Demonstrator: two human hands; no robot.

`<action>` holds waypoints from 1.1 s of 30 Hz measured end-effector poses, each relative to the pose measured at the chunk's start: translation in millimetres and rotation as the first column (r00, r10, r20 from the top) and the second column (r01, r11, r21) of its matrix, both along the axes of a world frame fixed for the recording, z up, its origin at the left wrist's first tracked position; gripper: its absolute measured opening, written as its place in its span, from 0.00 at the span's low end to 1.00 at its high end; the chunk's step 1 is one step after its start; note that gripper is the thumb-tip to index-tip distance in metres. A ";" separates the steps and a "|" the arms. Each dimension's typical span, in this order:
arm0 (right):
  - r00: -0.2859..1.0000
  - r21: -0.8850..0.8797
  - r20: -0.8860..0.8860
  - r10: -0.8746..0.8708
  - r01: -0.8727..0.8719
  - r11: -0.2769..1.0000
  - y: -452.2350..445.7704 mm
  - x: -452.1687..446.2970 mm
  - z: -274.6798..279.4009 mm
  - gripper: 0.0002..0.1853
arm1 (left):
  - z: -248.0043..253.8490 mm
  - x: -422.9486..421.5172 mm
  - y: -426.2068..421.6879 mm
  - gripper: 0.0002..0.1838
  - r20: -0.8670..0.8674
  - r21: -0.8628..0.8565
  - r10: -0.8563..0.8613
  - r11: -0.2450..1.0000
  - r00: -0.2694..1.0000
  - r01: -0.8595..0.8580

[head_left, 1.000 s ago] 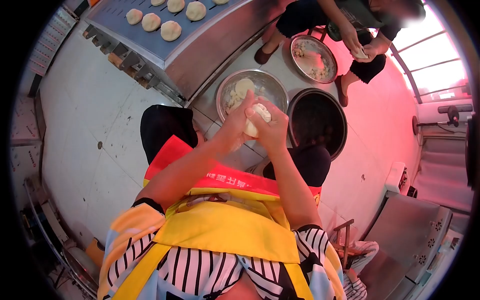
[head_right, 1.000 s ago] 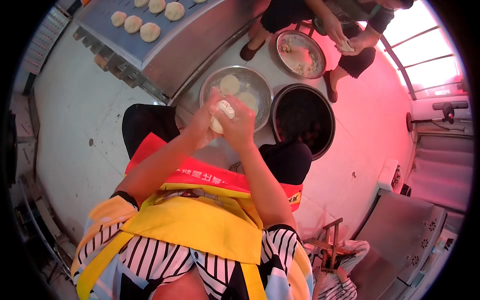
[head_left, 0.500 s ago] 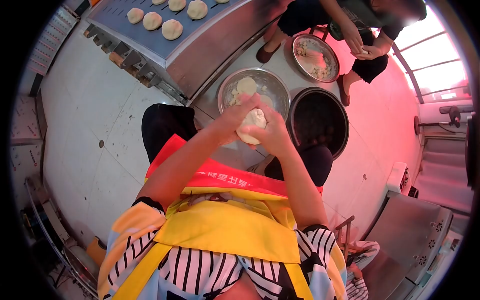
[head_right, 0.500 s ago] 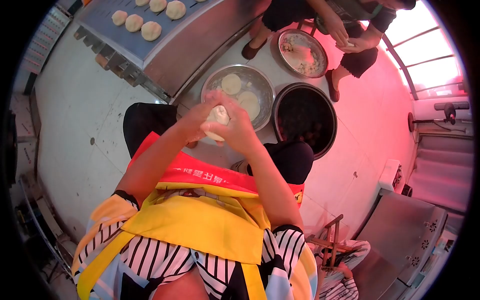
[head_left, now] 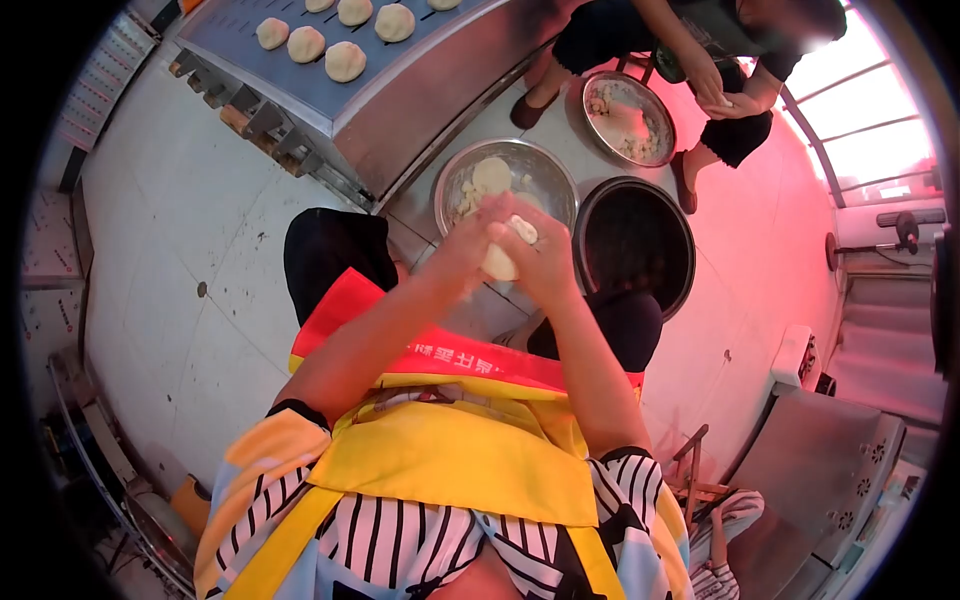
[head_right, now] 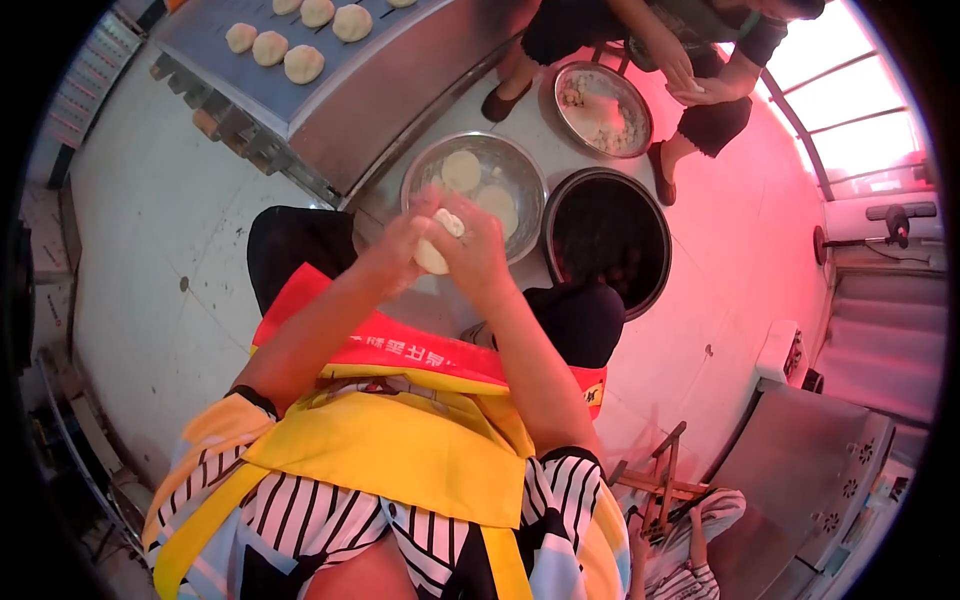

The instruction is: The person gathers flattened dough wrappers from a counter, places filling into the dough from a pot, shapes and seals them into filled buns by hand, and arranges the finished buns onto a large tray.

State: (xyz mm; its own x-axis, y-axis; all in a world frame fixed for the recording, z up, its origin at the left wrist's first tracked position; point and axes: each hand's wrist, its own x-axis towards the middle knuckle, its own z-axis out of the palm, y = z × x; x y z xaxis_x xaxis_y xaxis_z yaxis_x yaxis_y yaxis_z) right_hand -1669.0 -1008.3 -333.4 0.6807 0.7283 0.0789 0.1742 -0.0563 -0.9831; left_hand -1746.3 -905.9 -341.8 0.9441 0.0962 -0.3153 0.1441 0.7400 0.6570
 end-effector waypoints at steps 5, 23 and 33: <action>0.952 -0.155 -0.294 0.081 -0.131 0.979 -2.0 4.0 24.6 0.21 | 1.3 -4.4 14.4 0.29 0.062 -0.057 -0.163 0.984 0.985 0.167; 0.998 0.030 -0.026 0.055 -0.054 0.998 1.6 15.4 -5.7 0.18 | -15.4 5.5 1.1 0.29 0.057 0.020 0.082 0.996 0.995 -0.083; 0.977 -0.008 -0.116 0.176 -0.179 0.984 2.9 15.4 8.0 0.18 | -7.8 2.6 -5.1 0.28 0.015 -0.028 0.104 0.994 0.994 -0.103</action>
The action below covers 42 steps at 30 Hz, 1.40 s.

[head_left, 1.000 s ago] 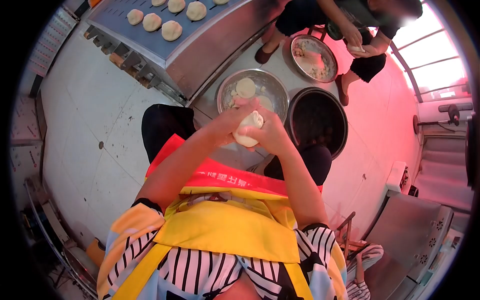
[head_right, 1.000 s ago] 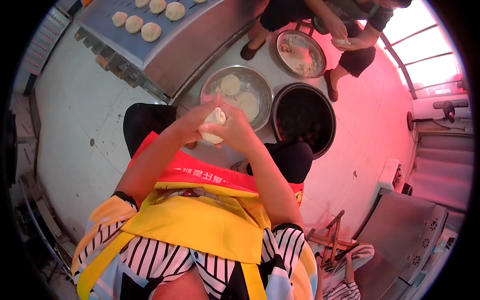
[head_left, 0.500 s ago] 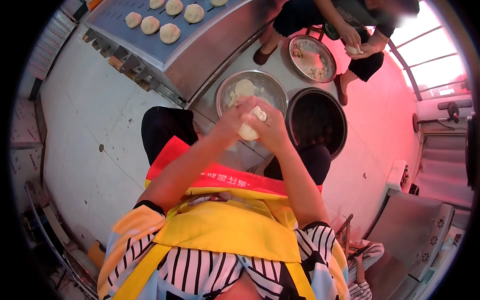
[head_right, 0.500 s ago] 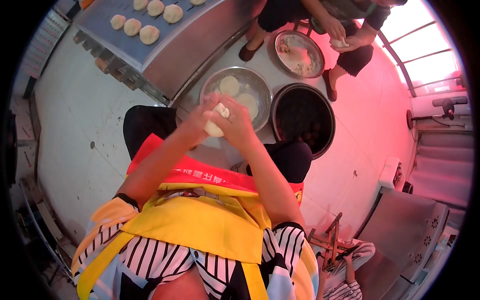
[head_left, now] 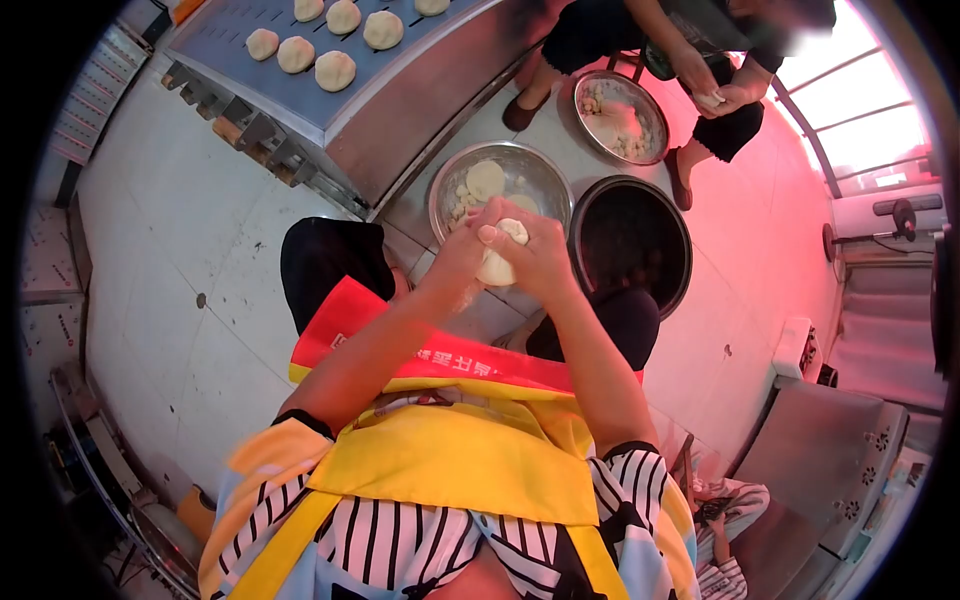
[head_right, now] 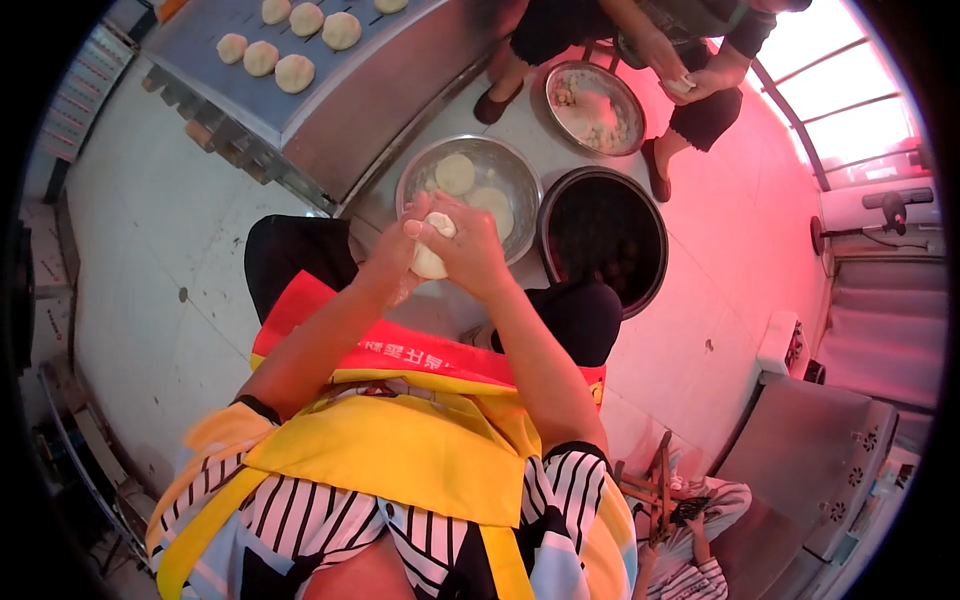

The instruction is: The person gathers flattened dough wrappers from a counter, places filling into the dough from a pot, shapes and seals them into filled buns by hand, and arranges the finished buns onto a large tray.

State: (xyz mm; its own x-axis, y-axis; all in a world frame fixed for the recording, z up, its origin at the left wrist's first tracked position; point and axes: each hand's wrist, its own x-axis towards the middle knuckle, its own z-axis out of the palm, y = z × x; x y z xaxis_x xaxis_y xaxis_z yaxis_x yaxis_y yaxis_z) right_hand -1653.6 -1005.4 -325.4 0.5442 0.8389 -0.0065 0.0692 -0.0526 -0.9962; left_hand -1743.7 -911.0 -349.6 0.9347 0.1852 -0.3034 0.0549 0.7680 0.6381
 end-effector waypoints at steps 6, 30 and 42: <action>0.990 -0.030 -0.127 0.058 -0.062 0.998 -5.3 -8.5 18.7 0.17 | -4.9 -4.6 23.0 0.29 -0.032 0.056 -0.245 0.968 0.969 0.246; 0.988 0.007 0.136 -0.070 0.070 0.998 5.4 -2.8 -17.8 0.20 | -5.0 -6.1 2.0 0.26 -0.007 0.081 0.083 0.993 0.997 -0.082; 0.991 0.085 0.066 -0.118 0.113 0.990 3.7 -7.2 -21.9 0.18 | -3.1 -5.2 18.8 0.27 -0.024 0.011 -0.154 0.988 0.988 0.154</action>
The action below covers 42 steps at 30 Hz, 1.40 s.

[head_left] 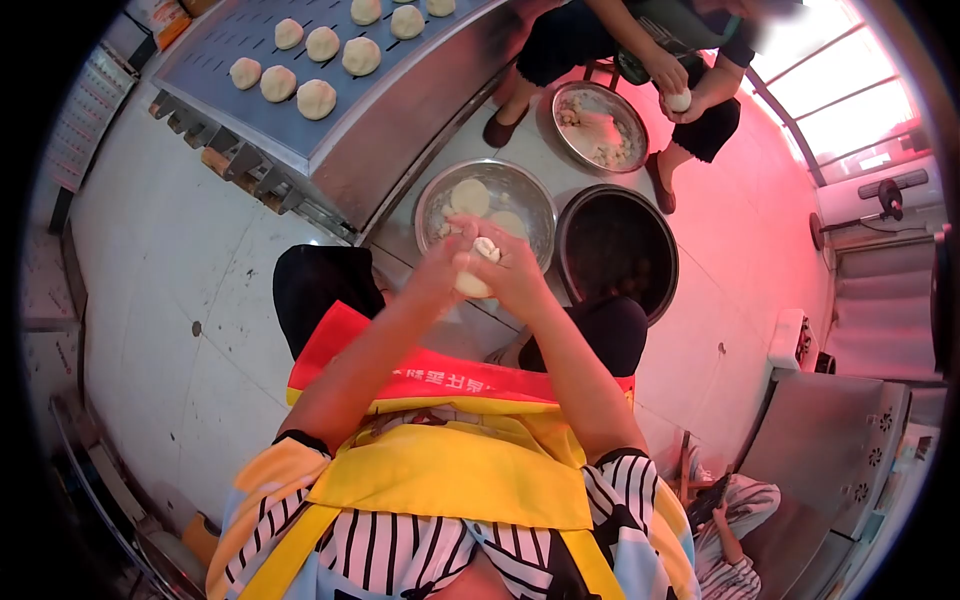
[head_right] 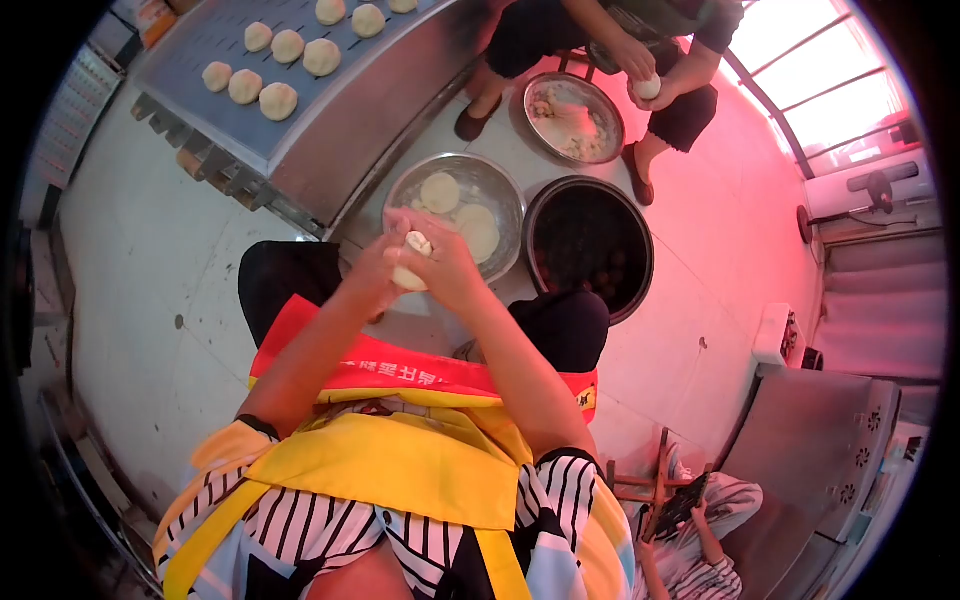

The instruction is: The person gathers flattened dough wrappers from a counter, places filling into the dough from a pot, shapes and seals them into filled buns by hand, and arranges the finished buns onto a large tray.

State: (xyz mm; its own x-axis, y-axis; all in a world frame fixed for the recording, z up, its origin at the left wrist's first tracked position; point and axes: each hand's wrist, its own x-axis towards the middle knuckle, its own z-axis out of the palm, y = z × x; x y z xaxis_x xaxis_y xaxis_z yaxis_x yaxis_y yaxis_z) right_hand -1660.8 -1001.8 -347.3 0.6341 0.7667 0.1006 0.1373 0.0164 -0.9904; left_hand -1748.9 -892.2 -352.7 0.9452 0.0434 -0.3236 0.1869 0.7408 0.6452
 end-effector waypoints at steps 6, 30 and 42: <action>0.994 -0.018 -0.093 0.062 -0.063 0.998 4.2 7.8 1.8 0.17 | 12.6 2.0 -13.6 0.29 0.012 0.221 0.138 0.965 0.990 -0.137; 0.967 -0.139 -0.150 0.205 -0.226 0.964 -3.1 3.1 29.8 0.19 | 1.0 -4.4 7.4 0.25 -0.059 0.031 -0.057 0.998 0.997 0.059; 0.980 -0.110 -0.166 0.106 -0.125 0.986 5.1 7.9 -4.2 0.24 | 8.0 1.1 -4.9 0.32 -0.099 0.124 0.042 0.992 0.994 -0.030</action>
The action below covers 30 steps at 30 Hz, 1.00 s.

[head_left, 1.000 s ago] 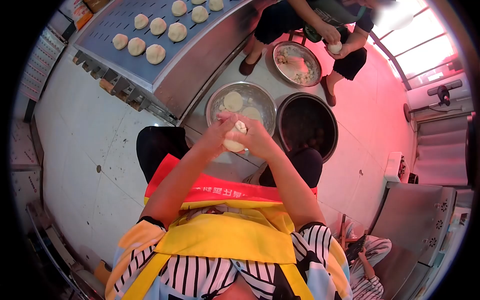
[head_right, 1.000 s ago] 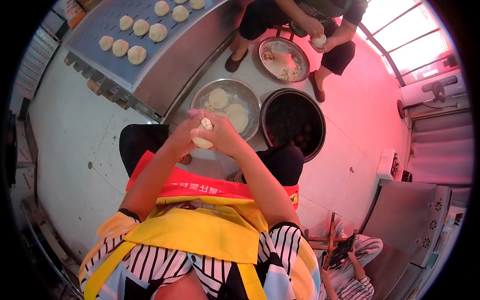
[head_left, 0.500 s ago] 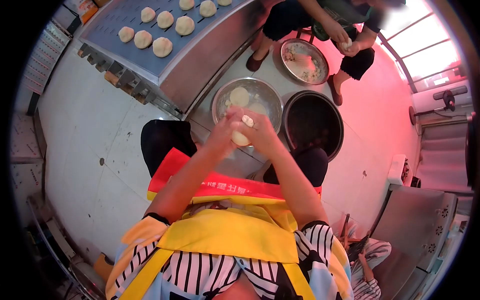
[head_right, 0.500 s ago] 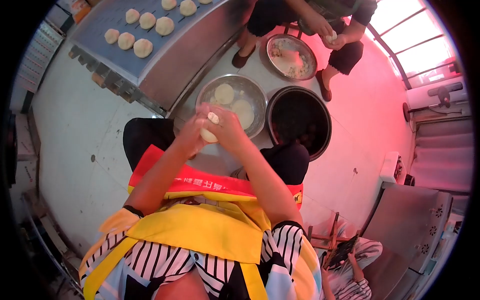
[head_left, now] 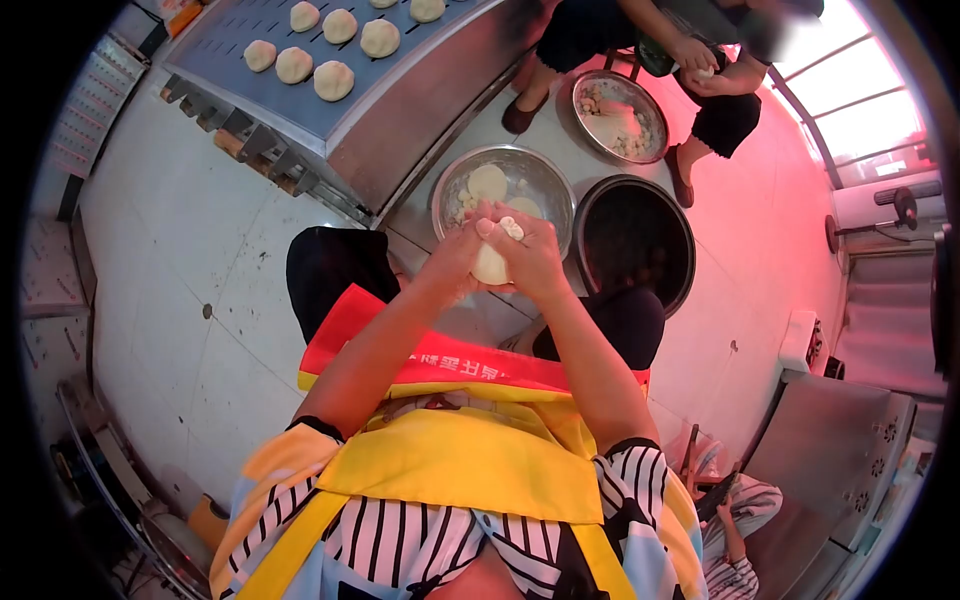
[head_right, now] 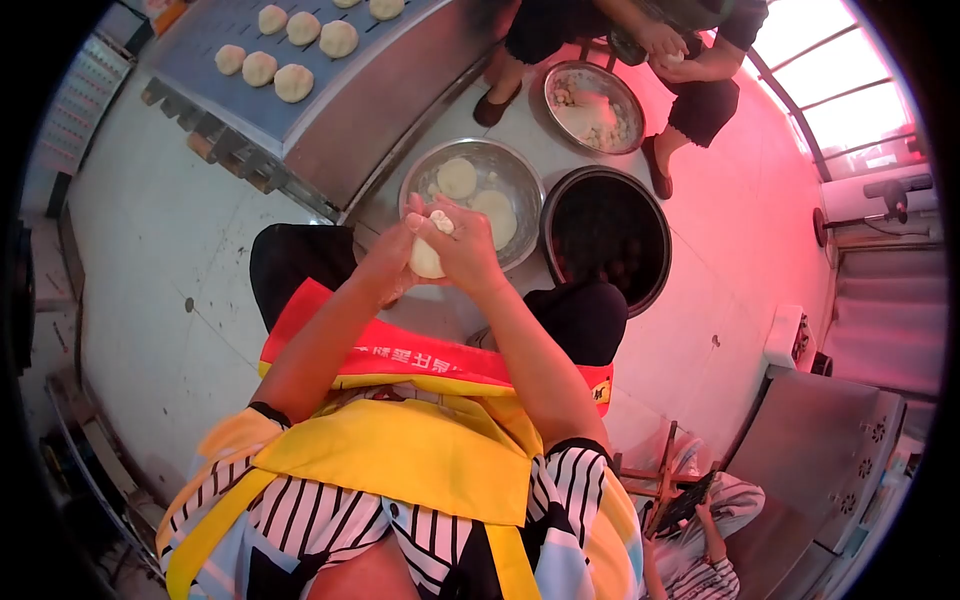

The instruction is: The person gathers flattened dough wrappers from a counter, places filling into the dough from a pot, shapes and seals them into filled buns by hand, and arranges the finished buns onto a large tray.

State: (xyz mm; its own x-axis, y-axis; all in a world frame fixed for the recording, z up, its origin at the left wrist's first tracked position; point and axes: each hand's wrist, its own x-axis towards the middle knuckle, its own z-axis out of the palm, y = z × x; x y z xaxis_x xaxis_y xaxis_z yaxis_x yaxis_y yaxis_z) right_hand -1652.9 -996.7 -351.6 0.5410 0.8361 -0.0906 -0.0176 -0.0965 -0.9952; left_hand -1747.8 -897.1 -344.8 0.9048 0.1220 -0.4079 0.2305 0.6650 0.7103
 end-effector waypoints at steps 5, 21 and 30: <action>0.681 0.086 0.717 -0.151 0.127 0.988 -4.6 -0.4 27.9 0.32 | -16.9 1.2 8.4 0.33 -0.011 0.069 0.119 0.991 0.993 -0.118; 0.204 -0.063 0.973 0.108 -0.213 0.975 -6.6 16.3 48.5 0.06 | -27.0 -1.5 29.4 0.34 0.312 -0.579 -0.206 0.733 0.928 0.357; 0.813 0.041 0.552 -0.187 0.197 0.980 -0.6 18.2 45.8 0.07 | -2.4 0.9 21.6 0.22 0.603 0.337 0.144 0.845 0.784 -0.415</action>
State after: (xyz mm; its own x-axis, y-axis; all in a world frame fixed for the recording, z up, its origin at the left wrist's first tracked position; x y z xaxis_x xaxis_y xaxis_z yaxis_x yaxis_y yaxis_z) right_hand -1634.8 -997.3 -305.7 0.6541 0.7112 0.2577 0.5125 -0.1661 -0.8425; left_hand -1747.0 -875.6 -347.2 0.8474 0.4433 0.2924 -0.4227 0.2298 0.8766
